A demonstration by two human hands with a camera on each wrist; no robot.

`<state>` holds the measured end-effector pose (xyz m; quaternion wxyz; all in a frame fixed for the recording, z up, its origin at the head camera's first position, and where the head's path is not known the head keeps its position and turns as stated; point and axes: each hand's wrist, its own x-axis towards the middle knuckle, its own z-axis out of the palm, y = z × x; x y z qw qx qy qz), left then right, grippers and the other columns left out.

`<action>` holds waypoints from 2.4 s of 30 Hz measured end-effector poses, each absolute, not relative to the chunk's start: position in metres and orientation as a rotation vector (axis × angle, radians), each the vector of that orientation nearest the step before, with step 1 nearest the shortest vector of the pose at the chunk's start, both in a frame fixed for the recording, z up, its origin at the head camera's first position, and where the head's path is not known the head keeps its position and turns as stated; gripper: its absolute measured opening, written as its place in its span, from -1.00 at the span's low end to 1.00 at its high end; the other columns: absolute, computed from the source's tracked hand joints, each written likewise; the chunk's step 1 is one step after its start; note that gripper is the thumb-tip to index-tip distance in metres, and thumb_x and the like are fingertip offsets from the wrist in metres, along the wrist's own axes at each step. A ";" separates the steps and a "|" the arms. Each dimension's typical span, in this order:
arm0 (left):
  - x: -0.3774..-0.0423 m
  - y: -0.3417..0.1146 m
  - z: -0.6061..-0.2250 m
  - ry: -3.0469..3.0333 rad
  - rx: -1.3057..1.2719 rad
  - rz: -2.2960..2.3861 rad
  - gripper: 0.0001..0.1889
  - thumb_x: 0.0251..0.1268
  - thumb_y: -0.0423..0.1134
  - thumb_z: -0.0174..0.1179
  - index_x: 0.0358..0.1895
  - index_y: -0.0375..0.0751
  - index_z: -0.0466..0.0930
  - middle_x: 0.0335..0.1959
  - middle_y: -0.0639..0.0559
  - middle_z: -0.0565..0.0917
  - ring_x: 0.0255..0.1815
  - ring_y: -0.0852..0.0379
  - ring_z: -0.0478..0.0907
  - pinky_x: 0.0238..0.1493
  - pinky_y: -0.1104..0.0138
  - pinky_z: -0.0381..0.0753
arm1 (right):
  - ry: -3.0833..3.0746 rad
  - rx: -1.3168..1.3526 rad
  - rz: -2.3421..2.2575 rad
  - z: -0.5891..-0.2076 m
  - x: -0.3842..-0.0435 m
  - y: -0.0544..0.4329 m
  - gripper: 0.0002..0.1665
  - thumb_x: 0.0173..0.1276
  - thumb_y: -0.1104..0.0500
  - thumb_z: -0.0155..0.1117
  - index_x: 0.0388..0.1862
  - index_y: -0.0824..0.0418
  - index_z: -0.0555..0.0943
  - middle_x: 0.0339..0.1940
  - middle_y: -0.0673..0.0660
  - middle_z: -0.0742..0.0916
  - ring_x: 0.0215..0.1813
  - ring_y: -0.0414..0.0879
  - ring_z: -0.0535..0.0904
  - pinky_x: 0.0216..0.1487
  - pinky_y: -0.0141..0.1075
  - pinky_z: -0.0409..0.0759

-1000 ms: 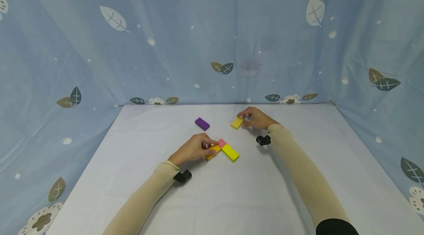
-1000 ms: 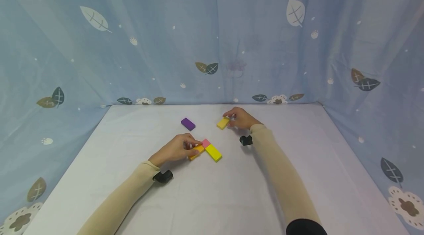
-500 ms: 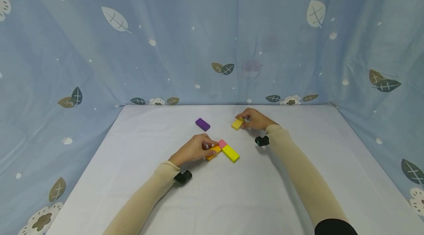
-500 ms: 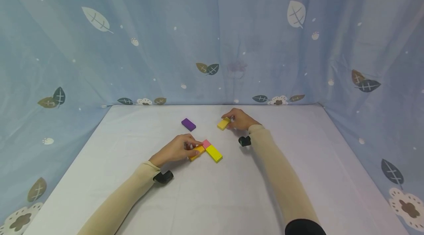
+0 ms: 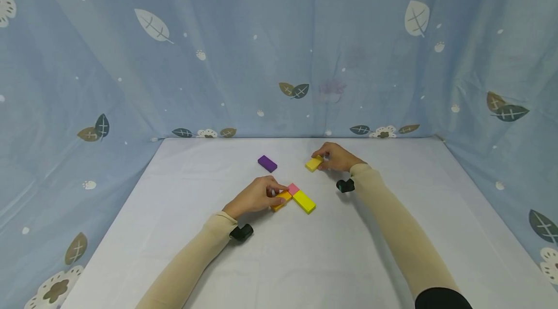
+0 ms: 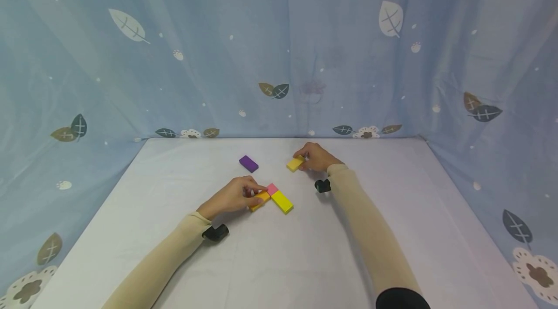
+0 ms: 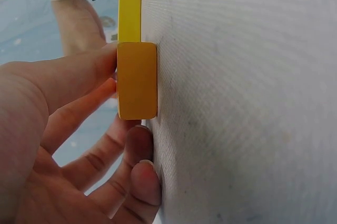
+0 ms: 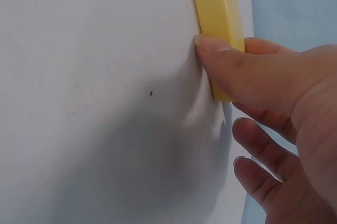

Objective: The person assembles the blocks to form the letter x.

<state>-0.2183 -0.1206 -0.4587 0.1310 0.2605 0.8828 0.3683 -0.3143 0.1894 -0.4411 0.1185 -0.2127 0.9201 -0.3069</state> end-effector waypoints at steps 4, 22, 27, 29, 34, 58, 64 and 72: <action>-0.218 -0.121 -0.459 2.560 0.748 1.077 -0.60 0.28 -0.20 0.46 0.18 -0.12 0.75 -0.27 0.06 0.61 -0.40 0.20 0.44 -0.45 0.47 0.38 | 2.696 -0.605 -0.894 -0.442 -0.315 0.191 -0.50 0.28 0.26 0.53 0.22 0.19 0.72 0.12 0.20 0.71 0.13 0.10 0.56 0.28 -0.02 0.55; -0.217 -0.120 -0.459 2.547 0.756 1.084 -0.61 0.30 -0.21 0.44 0.19 -0.09 0.75 -0.25 0.06 0.62 -0.39 0.19 0.44 -0.44 0.47 0.38 | 2.686 -0.587 -0.872 -0.436 -0.314 0.191 -0.55 0.24 0.27 0.57 0.13 0.19 0.75 0.05 0.23 0.72 0.04 0.08 0.53 0.18 -0.09 0.53; -0.218 -0.120 -0.458 2.565 0.767 1.050 -0.60 0.31 -0.18 0.43 0.21 -0.07 0.74 -0.26 0.08 0.61 -0.37 0.19 0.45 -0.41 0.47 0.40 | 2.685 -0.600 -0.868 -0.435 -0.313 0.192 -0.56 0.24 0.26 0.56 0.13 0.20 0.75 0.05 0.23 0.72 0.05 0.09 0.54 0.19 -0.05 0.55; -0.218 -0.120 -0.458 2.568 0.779 1.043 -0.60 0.32 -0.17 0.43 0.21 -0.07 0.74 -0.26 0.08 0.60 -0.37 0.20 0.46 -0.40 0.47 0.41 | 2.680 -0.600 -0.872 -0.435 -0.313 0.192 -0.56 0.25 0.26 0.56 0.12 0.20 0.75 0.05 0.23 0.72 0.06 0.10 0.54 0.20 -0.04 0.55; -0.218 -0.121 -0.458 2.574 0.808 1.036 -0.61 0.32 -0.17 0.43 0.21 -0.06 0.74 -0.26 0.08 0.61 -0.35 0.20 0.46 -0.36 0.46 0.44 | 2.669 -0.608 -0.881 -0.434 -0.312 0.192 -0.57 0.24 0.27 0.56 0.11 0.20 0.75 0.04 0.24 0.72 0.06 0.10 0.54 0.21 -0.03 0.55; -0.221 -0.121 -0.459 2.576 0.825 1.014 -0.60 0.31 -0.15 0.44 0.20 -0.05 0.74 -0.28 0.08 0.59 -0.34 0.20 0.46 -0.31 0.44 0.45 | 2.631 -0.622 -0.890 -0.433 -0.311 0.188 -0.55 0.22 0.28 0.57 0.12 0.19 0.76 0.07 0.20 0.74 0.06 0.10 0.55 0.24 -0.03 0.56; -0.220 -0.121 -0.459 2.573 0.828 1.011 -0.60 0.32 -0.15 0.44 0.21 -0.05 0.74 -0.28 0.08 0.59 -0.34 0.19 0.46 -0.30 0.44 0.43 | 2.626 -0.604 -0.873 -0.432 -0.310 0.186 -0.55 0.22 0.27 0.57 0.13 0.16 0.77 0.09 0.19 0.74 0.08 0.09 0.54 0.26 -0.03 0.56; -0.221 -0.121 -0.459 2.578 0.842 1.011 -0.60 0.32 -0.14 0.44 0.20 -0.06 0.74 -0.28 0.07 0.59 -0.34 0.19 0.45 -0.31 0.44 0.43 | 2.618 -0.588 -0.858 -0.432 -0.308 0.184 -0.55 0.22 0.27 0.58 0.12 0.13 0.77 0.07 0.17 0.73 0.12 0.09 0.55 0.29 -0.02 0.56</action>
